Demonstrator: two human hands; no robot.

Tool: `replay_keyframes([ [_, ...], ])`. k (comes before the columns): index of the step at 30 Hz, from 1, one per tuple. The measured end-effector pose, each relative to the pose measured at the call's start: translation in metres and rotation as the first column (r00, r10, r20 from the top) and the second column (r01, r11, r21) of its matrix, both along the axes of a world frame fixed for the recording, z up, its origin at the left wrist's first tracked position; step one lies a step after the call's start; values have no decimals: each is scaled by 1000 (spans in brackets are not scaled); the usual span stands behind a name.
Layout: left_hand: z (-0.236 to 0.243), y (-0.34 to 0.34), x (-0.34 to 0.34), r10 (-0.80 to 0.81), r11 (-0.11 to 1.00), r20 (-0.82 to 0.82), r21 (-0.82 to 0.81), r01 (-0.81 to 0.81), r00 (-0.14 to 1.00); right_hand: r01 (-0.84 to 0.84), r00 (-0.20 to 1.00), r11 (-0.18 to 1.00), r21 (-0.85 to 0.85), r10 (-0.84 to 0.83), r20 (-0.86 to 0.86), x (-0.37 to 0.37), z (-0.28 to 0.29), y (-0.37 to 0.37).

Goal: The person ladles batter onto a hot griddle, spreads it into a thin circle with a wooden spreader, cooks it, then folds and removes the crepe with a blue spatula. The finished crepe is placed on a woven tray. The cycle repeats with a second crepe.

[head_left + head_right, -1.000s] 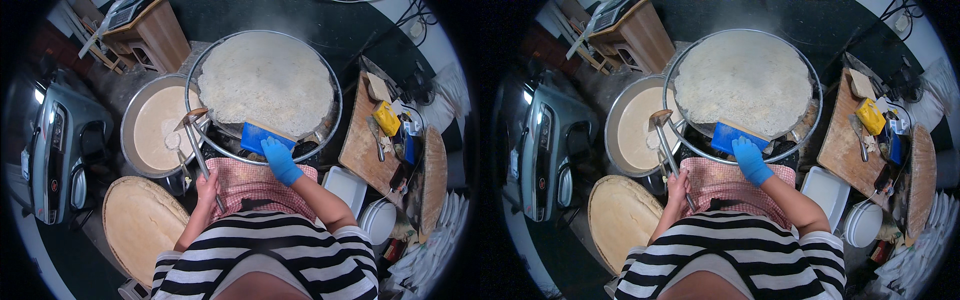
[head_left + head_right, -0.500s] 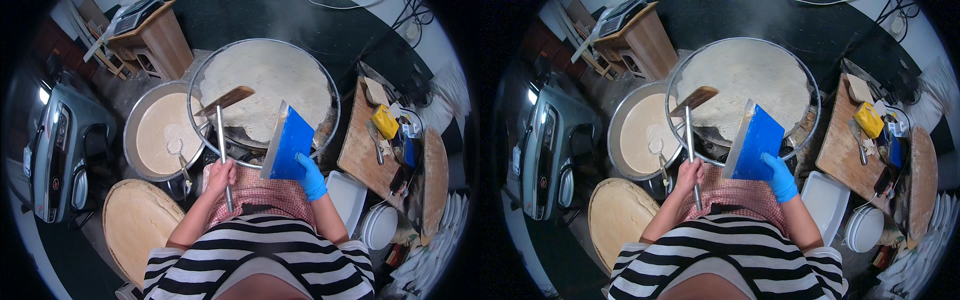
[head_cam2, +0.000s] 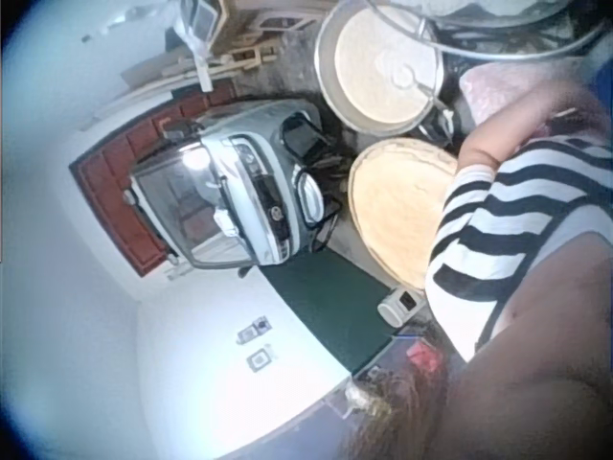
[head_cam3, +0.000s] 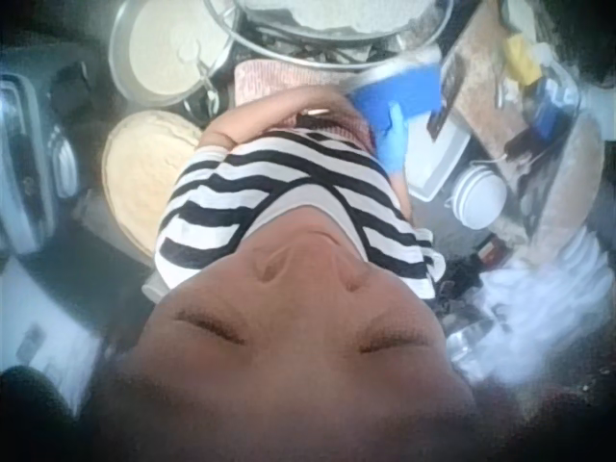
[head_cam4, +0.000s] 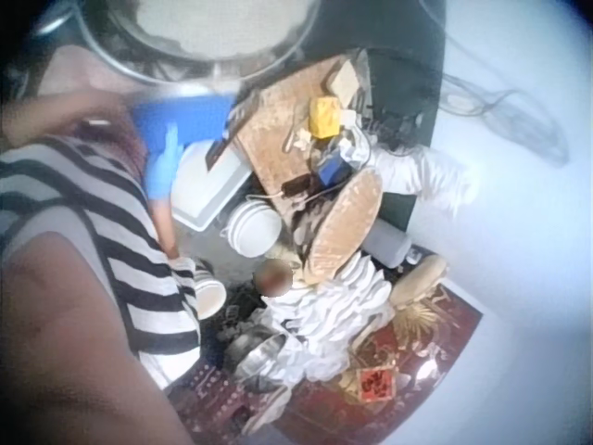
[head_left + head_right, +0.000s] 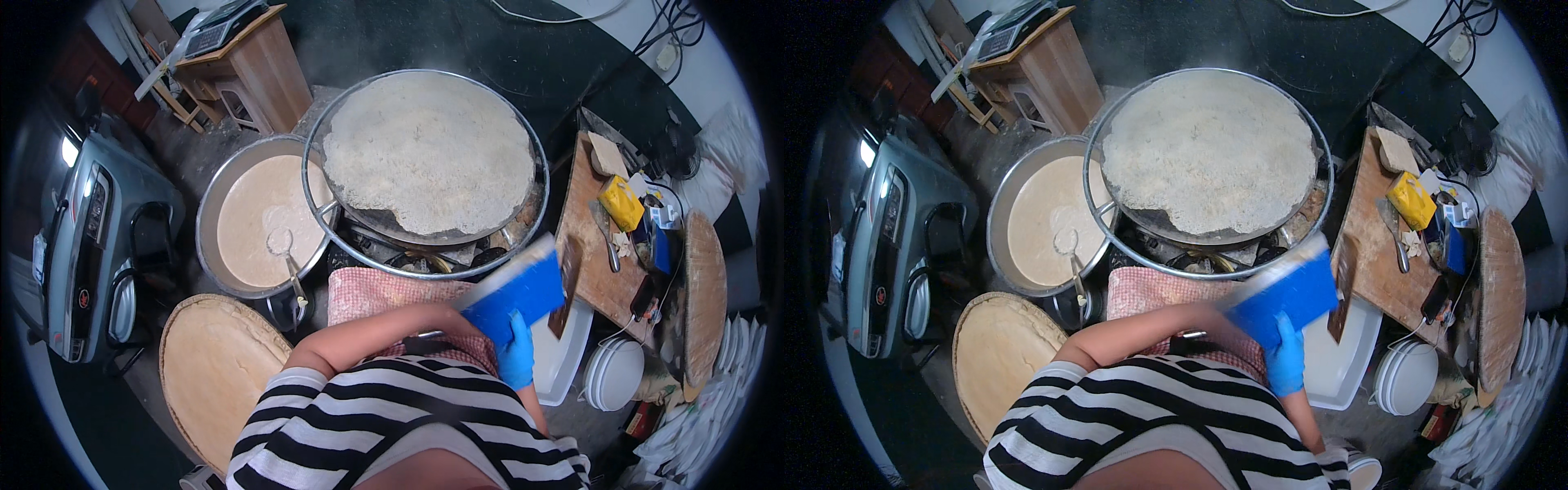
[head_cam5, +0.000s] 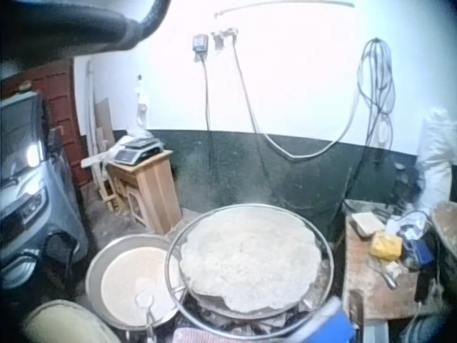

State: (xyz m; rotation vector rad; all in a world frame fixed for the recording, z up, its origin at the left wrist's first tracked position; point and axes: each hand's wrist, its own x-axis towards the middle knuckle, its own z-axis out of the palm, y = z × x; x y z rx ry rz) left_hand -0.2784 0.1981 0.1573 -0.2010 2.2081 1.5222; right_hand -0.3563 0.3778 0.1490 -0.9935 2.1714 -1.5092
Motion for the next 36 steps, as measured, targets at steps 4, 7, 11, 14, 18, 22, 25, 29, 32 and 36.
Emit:
replay_keyframes([
  [4,-25,11,-8,-274,951,-165,100,292,947,566,495,799,-201,-135,858,2,-33,42],
  [7,-54,20,-2,-141,972,-188,159,172,972,739,277,652,-167,-68,959,-5,-60,71],
  [11,-91,26,-5,-93,993,-270,48,109,958,763,264,628,-156,-82,961,-23,-110,100],
  [14,-115,25,2,16,997,-331,-65,-40,943,793,204,596,-125,-68,977,-45,-154,116],
  [18,-135,16,20,182,980,-355,-12,-199,917,838,47,544,-34,-9,999,-74,-203,130],
  [22,-131,0,51,511,856,-274,248,-453,815,835,50,550,-10,-58,997,-93,-238,134],
  [25,-126,-21,83,631,630,315,324,-705,709,822,65,569,0,-95,993,-99,-251,139],
  [29,-136,-60,124,777,202,537,281,-938,328,847,56,531,25,-136,989,-93,-247,136],
  [32,-146,-99,140,902,-60,423,326,-943,89,828,118,557,-60,-70,991,-82,-228,125],
  [36,-153,-163,143,916,-292,364,326,-899,-166,833,84,550,-57,-25,996,-72,-187,115],
])
